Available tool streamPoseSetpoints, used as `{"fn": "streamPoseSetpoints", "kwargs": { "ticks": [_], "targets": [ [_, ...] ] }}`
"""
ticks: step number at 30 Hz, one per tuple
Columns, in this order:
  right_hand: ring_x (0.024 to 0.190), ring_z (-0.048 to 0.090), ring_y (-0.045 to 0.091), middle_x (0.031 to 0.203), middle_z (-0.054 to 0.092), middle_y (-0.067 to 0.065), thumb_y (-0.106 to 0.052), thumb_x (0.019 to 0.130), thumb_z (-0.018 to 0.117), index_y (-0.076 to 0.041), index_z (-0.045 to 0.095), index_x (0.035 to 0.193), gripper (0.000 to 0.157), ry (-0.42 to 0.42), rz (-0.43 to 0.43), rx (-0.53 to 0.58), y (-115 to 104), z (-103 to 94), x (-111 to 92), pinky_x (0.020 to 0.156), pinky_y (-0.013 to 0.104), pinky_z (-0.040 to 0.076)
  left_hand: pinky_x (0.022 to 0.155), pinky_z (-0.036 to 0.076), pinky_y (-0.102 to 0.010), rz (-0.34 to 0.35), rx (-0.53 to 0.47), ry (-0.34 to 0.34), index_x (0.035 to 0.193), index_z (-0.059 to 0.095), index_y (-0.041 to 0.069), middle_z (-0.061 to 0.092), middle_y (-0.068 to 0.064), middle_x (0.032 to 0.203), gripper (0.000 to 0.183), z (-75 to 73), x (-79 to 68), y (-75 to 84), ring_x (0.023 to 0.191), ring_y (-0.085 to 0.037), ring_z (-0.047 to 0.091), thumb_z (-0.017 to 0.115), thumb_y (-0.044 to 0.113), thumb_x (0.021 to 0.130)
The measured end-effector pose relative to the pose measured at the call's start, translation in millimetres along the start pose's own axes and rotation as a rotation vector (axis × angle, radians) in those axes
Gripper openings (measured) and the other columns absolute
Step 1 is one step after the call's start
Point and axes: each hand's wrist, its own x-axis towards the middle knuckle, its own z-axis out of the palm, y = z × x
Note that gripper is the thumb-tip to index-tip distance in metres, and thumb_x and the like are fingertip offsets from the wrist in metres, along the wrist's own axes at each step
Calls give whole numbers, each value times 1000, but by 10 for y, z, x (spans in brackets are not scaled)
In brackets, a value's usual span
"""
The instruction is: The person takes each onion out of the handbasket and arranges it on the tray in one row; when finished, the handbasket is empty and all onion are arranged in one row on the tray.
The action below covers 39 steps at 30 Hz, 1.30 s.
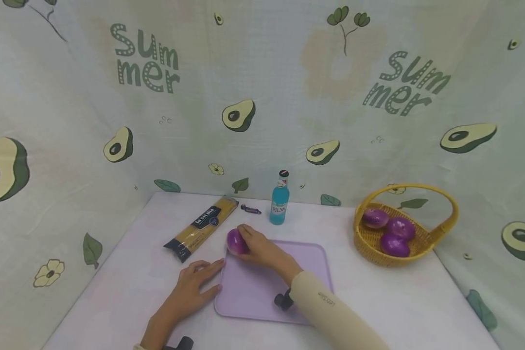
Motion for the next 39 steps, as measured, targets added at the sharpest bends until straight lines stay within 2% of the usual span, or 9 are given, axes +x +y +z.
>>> {"fn": "streamPoseSetpoints", "kwargs": {
  "ticks": [7,11,17,31,39],
  "targets": [
    [143,37,30,157,35,17,-37,89,78,0,33,154,87,22,15,-35,75,2,-48,116,38,32,105,28,-55,34,-11,-2,146,54,30,59,14,139,58,-11,8,-7,130,-23,42,70,41,91],
    [144,35,30,157,36,17,-39,88,77,0,34,153,87,35,26,-14,79,-112,-131,116,40,31,107,25,-54,7,-9,-17,147,52,33,58,15,140,59,-38,23,-8,132,-23,40,71,41,91],
    [142,37,29,155,39,15,-38,91,75,-2,39,152,79,47,35,-4,80,-292,-295,115,40,33,109,22,-56,-30,-7,-48,147,50,36,55,15,142,59,-35,40,-15,134,-23,38,69,44,92],
    [141,39,28,153,44,10,-38,95,70,-8,45,150,67,54,81,14,224,-525,-795,114,44,35,107,22,-56,-13,-33,-26,147,52,33,59,12,139,59,15,-11,-13,132,-24,40,69,45,92],
    [140,40,28,153,45,9,-40,95,69,-10,46,149,66,71,124,7,376,-584,-981,113,46,37,106,22,-56,12,-31,-9,146,53,31,58,13,139,59,13,-1,-31,130,-24,41,71,42,91]
  ]
}}
